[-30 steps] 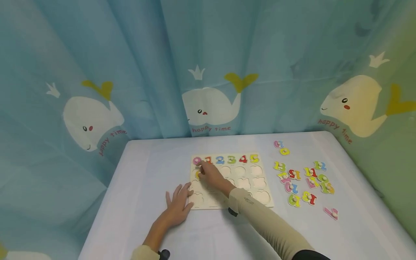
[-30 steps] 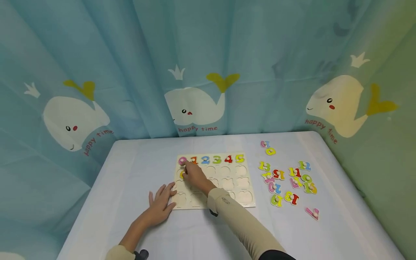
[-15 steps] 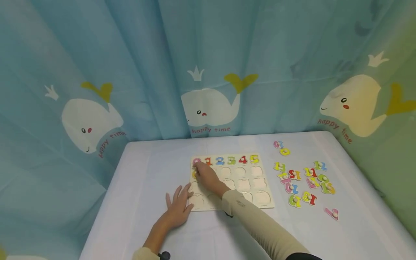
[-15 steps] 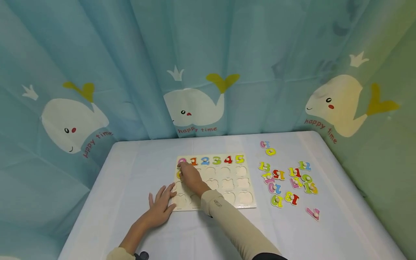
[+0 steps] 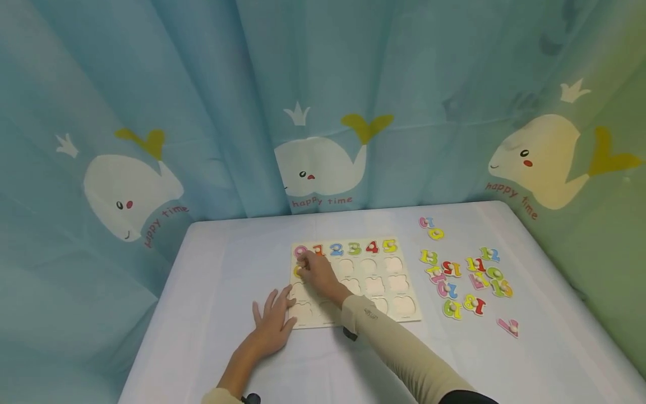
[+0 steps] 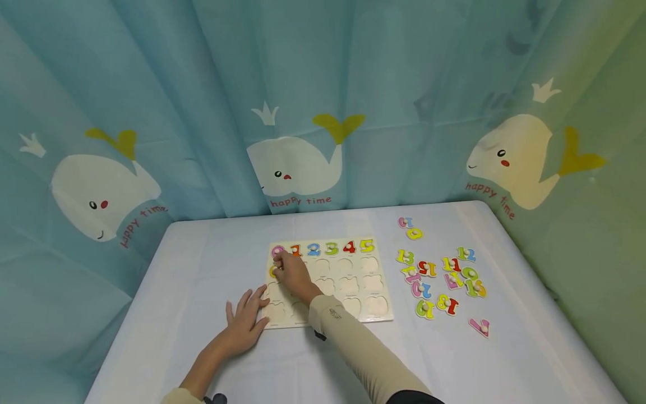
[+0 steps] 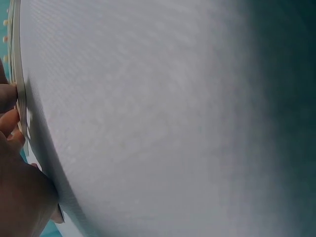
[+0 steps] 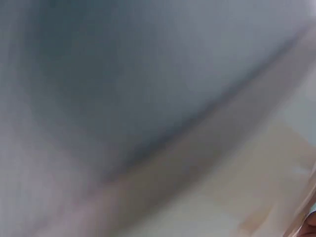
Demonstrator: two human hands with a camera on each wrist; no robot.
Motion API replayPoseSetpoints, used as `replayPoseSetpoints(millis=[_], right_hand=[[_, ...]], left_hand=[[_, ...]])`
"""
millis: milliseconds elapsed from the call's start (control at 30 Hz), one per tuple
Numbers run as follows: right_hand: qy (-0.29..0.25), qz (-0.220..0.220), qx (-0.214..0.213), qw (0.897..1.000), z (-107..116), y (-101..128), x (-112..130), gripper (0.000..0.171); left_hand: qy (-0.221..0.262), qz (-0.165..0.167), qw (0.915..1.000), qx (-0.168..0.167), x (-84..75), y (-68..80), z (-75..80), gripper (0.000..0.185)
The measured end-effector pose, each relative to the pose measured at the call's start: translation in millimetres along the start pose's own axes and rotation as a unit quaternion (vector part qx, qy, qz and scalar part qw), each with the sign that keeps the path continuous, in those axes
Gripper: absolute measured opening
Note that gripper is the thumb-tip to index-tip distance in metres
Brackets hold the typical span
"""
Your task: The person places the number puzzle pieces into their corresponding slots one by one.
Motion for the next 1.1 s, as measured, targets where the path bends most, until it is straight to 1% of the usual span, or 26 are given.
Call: replayPoseSetpoints(millis=[100, 233, 333, 467, 600, 833, 900, 1000, 1100], right_hand=[[0.003, -0.003, 0.015, 1.000, -2.9, -2.6, -2.1, 0.021], [0.008, -0.010, 0.039, 0.999, -6.4, -5.4, -8.3, 0.025], [0.007, -0.009, 0.049, 0.999, -8.5, -5.6, -10.1, 0.030], [-0.001, -0.001, 0.050, 0.999, -9.6, -5.7, -8.1, 0.031], [0.002, 0.004, 0.051, 0.999, -10.1, -6.5, -6.2, 0.030], [0.003, 0.032, 0.055, 0.998, -6.4, -8.5, -0.7, 0.032], [0.011, 0.033, 0.061, 0.998, -7.4, -7.9, -1.2, 0.032], [0.043, 0.029, 0.071, 0.996, -9.8, -6.8, -1.4, 0.036], [0.069, 0.034, 0.064, 0.995, -9.5, -6.4, 1.0, 0.037]], left_hand=[[0.001, -0.002, 1.0000, -0.001, 0.6, 0.9, -0.3, 0.063], [0.001, -0.006, 1.0000, 0.004, -0.3, -1.6, -2.6, 0.064], [-0.007, 0.002, 0.9999, 0.009, 1.2, -2.7, -3.9, 0.064], [-0.013, 0.010, 0.9998, 0.009, 3.0, -2.5, -3.2, 0.064], [-0.012, 0.014, 0.9998, 0.010, 4.2, -2.3, -2.3, 0.064], [-0.009, 0.004, 1.0000, 0.002, 2.5, -1.4, -1.7, 0.064], [-0.005, 0.003, 1.0000, 0.003, 2.5, -0.4, -2.8, 0.063], [-0.004, 0.001, 1.0000, 0.005, 2.5, 0.5, -3.2, 0.063], [-0.005, -0.001, 1.0000, 0.002, 2.4, 0.5, -2.1, 0.063]])
Point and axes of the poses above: each hand's wrist, its own y-axis away from the middle knuckle, its own z-axis out of the back of the hand, x = y × z, the point moved 9 cm from there along -y, towards the middle knuckle, and after that the axes turned 11 degrees about y, right-handed, at the moved point
